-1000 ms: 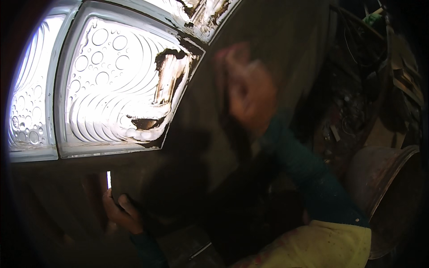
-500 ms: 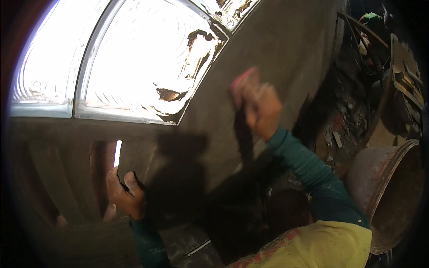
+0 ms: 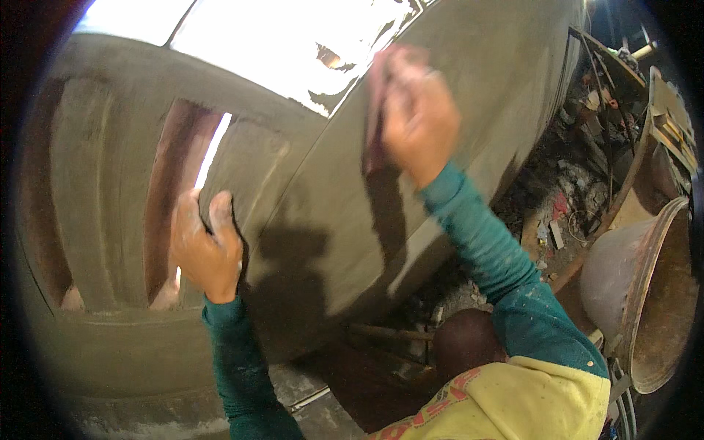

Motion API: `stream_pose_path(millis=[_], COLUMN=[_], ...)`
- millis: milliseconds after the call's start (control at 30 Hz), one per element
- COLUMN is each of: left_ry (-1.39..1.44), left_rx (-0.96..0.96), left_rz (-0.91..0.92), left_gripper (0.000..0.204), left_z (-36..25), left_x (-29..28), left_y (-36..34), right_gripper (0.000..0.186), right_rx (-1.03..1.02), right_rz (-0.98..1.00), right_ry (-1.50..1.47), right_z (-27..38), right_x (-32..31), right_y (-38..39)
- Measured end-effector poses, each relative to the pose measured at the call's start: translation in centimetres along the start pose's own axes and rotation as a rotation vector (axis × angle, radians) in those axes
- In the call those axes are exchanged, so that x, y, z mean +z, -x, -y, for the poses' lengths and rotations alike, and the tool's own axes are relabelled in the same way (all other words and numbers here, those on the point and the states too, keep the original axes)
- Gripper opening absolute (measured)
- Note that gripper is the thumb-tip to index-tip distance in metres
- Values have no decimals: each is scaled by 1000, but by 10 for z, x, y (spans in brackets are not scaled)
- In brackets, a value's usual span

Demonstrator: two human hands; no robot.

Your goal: The person applies plaster to a wall using a trowel, smoothing the surface with consistent strokes. They then use a brush to clean the trowel and a sanding block to finish the wall surface.

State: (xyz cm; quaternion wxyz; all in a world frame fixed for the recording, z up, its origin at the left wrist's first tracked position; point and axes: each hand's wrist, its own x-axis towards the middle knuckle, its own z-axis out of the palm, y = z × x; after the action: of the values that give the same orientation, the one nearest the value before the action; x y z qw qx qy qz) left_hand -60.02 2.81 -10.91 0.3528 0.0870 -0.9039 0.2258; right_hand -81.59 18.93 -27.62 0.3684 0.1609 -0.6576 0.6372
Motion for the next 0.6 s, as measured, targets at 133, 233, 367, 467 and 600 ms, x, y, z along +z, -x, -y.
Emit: stream_pose_path(millis=[133,233,367,467,600], left_ry=[-33,-73,-89,-112,-115], left_rx=[-75,-42,-47,-41,-47], left_rz=[43,-6,-26,-27,-36], left_gripper=[54,54,56,56,56], left_z=[-1,-3,-3,7,4], left_x=[4,1,1,0,2], left_y=[8,-2,-1,7,2], right_gripper=[44,31,36,46,35], right_rx=[-180,-6,-7,-185,29], right_rz=[291,-65,28,337,24], right_ry=[76,85,54,-9,51], right_z=[8,-47,20,57,-19], right_x=[-15,-2,12,-6,4], right_y=[95,49,33,134,85])
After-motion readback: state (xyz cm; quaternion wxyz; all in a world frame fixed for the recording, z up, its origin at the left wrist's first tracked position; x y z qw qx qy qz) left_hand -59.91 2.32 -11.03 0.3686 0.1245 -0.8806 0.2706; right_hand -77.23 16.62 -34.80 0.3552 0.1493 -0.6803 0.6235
